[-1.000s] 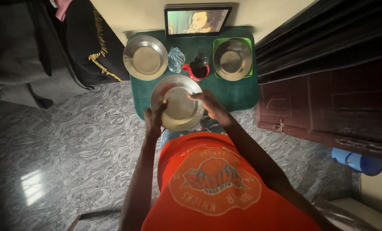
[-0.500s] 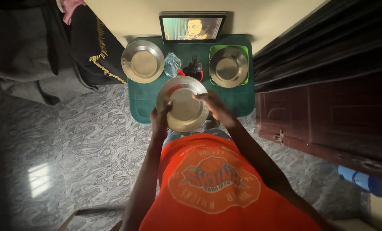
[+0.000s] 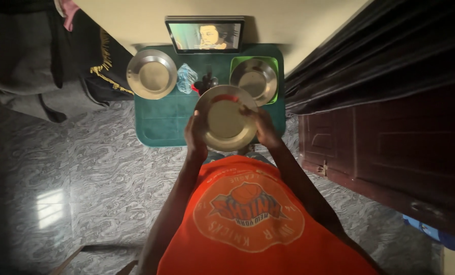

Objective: Arranging and stacking metal plates on a small table while a tablet plays a video in the background.

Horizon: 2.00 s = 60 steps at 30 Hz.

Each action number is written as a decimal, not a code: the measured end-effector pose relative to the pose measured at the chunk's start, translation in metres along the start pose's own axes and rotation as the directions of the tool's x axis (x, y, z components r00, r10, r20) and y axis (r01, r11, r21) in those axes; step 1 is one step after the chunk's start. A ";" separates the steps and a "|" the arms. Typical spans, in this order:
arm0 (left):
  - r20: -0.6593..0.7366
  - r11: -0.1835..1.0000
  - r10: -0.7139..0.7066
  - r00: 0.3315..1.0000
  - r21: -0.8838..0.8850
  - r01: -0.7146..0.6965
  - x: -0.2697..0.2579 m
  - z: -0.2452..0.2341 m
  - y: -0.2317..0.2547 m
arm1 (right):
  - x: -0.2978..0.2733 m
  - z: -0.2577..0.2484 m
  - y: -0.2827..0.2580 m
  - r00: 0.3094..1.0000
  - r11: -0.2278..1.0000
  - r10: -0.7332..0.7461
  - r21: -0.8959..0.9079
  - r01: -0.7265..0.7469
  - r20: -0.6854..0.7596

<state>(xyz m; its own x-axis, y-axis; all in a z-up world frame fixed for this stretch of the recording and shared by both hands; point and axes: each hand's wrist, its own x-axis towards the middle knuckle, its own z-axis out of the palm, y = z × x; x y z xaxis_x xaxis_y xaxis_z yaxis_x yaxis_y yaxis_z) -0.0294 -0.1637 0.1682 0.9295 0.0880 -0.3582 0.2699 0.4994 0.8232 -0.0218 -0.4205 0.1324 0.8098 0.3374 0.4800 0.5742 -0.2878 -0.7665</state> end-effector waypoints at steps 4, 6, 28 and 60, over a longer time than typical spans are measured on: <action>-0.045 0.996 -0.093 0.995 -0.003 0.093 0.014 0.009 -0.055 | -0.026 -0.018 0.020 0.949 0.945 0.309 0.098 -0.313 0.058; 0.045 0.998 0.020 0.999 0.065 -0.023 0.016 0.007 -0.085 | -0.023 -0.020 0.011 0.435 0.124 0.877 0.781 -0.612 0.202; -0.124 0.889 -0.362 0.924 0.253 0.382 0.055 0.062 -0.163 | -0.108 -0.020 0.153 0.410 -0.151 0.826 0.854 -0.498 0.386; -0.159 0.815 -0.426 0.891 0.361 0.454 0.068 0.054 -0.143 | -0.036 -0.019 0.156 0.330 -0.144 0.897 0.902 -0.408 0.293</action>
<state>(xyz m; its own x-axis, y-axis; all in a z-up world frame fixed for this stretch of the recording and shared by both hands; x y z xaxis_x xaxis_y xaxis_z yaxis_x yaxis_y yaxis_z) 0.0086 -0.2760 0.0498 0.6731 0.0031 -0.7396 0.7325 0.1353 0.6672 0.0414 -0.4948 0.0036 0.7475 0.1156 -0.6541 -0.5217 0.7117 -0.4704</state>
